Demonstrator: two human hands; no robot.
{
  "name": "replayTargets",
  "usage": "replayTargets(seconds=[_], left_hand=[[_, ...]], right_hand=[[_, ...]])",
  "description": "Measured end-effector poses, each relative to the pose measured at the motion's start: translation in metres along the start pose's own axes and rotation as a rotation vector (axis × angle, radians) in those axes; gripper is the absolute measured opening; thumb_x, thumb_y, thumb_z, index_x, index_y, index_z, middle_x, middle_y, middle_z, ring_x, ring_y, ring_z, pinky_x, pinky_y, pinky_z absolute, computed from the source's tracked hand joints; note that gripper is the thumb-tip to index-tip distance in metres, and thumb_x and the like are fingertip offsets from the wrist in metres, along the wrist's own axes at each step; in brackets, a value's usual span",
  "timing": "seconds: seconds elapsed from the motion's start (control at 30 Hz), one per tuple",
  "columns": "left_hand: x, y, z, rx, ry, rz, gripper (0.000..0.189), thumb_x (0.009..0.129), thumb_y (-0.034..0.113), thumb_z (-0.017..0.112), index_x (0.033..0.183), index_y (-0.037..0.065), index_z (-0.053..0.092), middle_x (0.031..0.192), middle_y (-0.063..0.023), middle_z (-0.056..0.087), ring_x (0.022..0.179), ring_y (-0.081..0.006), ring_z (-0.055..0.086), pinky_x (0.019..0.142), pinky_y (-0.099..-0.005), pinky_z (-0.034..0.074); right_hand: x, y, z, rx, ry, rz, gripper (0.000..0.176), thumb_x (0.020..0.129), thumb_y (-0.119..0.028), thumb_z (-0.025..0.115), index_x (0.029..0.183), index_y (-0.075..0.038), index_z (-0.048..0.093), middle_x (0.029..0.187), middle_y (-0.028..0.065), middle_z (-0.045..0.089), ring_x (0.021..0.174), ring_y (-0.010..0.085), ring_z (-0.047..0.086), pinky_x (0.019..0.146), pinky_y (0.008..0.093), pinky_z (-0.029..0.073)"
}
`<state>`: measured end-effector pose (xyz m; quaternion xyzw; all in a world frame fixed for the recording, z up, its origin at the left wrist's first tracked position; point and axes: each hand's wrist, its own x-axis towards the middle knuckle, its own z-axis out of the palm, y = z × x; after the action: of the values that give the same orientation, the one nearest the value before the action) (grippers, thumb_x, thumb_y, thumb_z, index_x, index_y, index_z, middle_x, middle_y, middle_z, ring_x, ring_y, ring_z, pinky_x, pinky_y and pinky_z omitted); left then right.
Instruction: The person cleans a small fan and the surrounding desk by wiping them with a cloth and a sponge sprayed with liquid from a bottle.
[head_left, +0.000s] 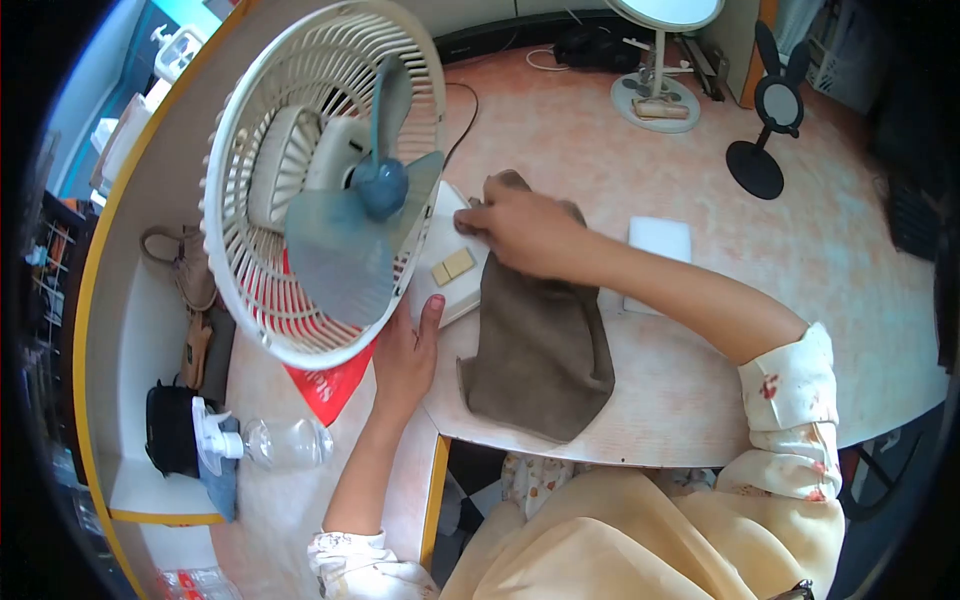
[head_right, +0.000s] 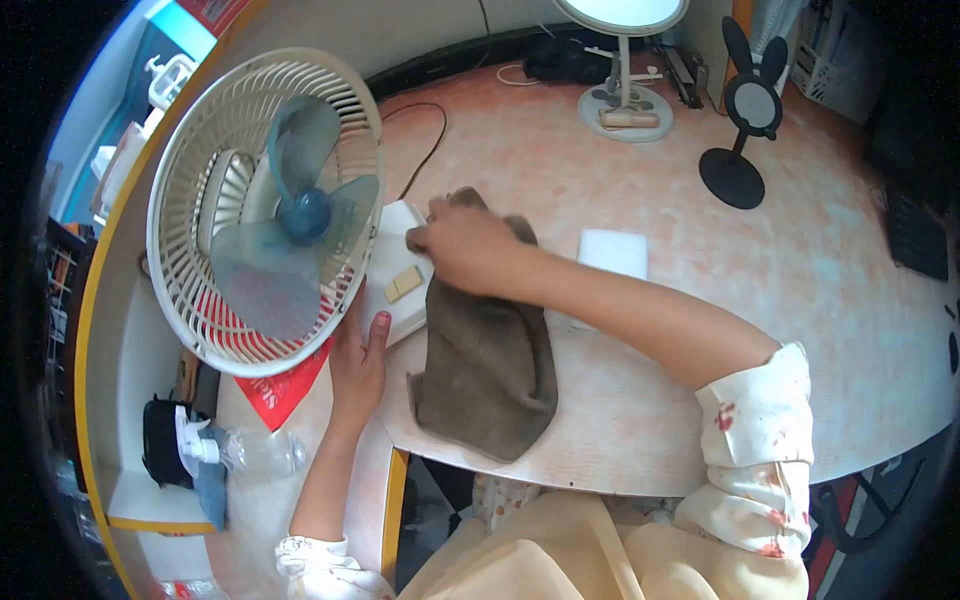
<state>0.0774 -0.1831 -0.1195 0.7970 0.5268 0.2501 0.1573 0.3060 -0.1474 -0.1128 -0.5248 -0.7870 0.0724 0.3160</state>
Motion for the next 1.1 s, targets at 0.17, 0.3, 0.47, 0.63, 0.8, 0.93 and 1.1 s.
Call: replayTargets(seconds=[0.17, 0.3, 0.47, 0.63, 0.8, 0.93, 1.1], left_hand=[[0.007, -0.025, 0.010, 0.028, 0.014, 0.102, 0.056, 0.101, 0.037, 0.035, 0.143, 0.000, 0.036, 0.146, -0.0206, 0.037, 0.137, -0.0347, 0.031, 0.114, -0.0408, 0.019], [0.006, -0.018, 0.012, 0.002, 0.030, 0.095, 0.052, 0.101, 0.031, 0.035, 0.142, 0.000, 0.038, 0.145, -0.0185, 0.040, 0.137, -0.0336, 0.032, 0.114, -0.0403, 0.020], [0.008, -0.018, 0.011, -0.018, 0.016, 0.086, 0.050, 0.101, 0.029, 0.035, 0.143, 0.002, 0.038, 0.146, -0.0180, 0.039, 0.137, -0.0327, 0.033, 0.114, -0.0398, 0.020], [0.008, -0.017, 0.012, -0.035, 0.025, 0.083, 0.050, 0.101, 0.030, 0.036, 0.143, 0.003, 0.039, 0.146, -0.0174, 0.039, 0.138, -0.0315, 0.032, 0.114, -0.0388, 0.021], [0.008, -0.014, 0.014, -0.024, 0.041, 0.084, 0.052, 0.101, 0.032, 0.034, 0.142, 0.002, 0.040, 0.149, -0.0173, 0.035, 0.140, -0.0311, 0.029, 0.114, -0.0398, 0.019], [0.010, -0.014, 0.017, 0.024, 0.073, 0.134, 0.051, 0.100, 0.027, 0.036, 0.142, -0.001, 0.039, 0.145, -0.0182, 0.041, 0.136, -0.0320, 0.035, 0.113, -0.0384, 0.022], [0.012, -0.010, 0.019, 0.048, 0.093, 0.124, 0.052, 0.101, 0.032, 0.034, 0.141, -0.001, 0.040, 0.146, -0.0190, 0.039, 0.137, -0.0325, 0.034, 0.113, -0.0397, 0.022]], right_hand=[[-0.004, 0.017, -0.010, 0.225, -0.198, -0.035, 0.037, 0.076, -0.002, 0.056, 0.110, -0.011, 0.068, 0.100, 0.0163, 0.058, 0.093, 0.0344, 0.060, 0.081, 0.0411, 0.048], [0.026, 0.027, 0.006, 0.324, 0.058, 0.076, 0.033, 0.082, -0.008, 0.056, 0.114, -0.010, 0.066, 0.097, 0.0192, 0.056, 0.090, 0.0360, 0.058, 0.081, 0.0430, 0.047], [0.033, 0.010, 0.042, 0.038, 0.174, -0.111, 0.028, 0.082, -0.010, 0.058, 0.109, -0.007, 0.064, 0.098, 0.0187, 0.054, 0.091, 0.0339, 0.058, 0.075, 0.0430, 0.049], [0.034, 0.046, 0.021, -0.060, 0.022, 0.085, 0.028, 0.079, -0.004, 0.055, 0.105, -0.008, 0.066, 0.096, 0.0213, 0.054, 0.091, 0.0360, 0.059, 0.076, 0.0452, 0.049], [0.056, 0.018, 0.036, 0.327, 0.098, -0.094, 0.028, 0.083, -0.003, 0.049, 0.105, -0.008, 0.065, 0.099, 0.0219, 0.053, 0.092, 0.0378, 0.058, 0.077, 0.0450, 0.048], [0.043, 0.040, 0.038, 0.084, 0.146, -0.158, 0.026, 0.082, -0.005, 0.051, 0.103, -0.008, 0.066, 0.103, 0.0205, 0.053, 0.101, 0.0362, 0.056, 0.080, 0.0441, 0.049], [0.069, 0.061, 0.034, 0.250, 0.096, 0.062, 0.026, 0.079, -0.007, 0.055, 0.102, -0.008, 0.068, 0.101, 0.0191, 0.059, 0.101, 0.0357, 0.057, 0.085, 0.0437, 0.048]])
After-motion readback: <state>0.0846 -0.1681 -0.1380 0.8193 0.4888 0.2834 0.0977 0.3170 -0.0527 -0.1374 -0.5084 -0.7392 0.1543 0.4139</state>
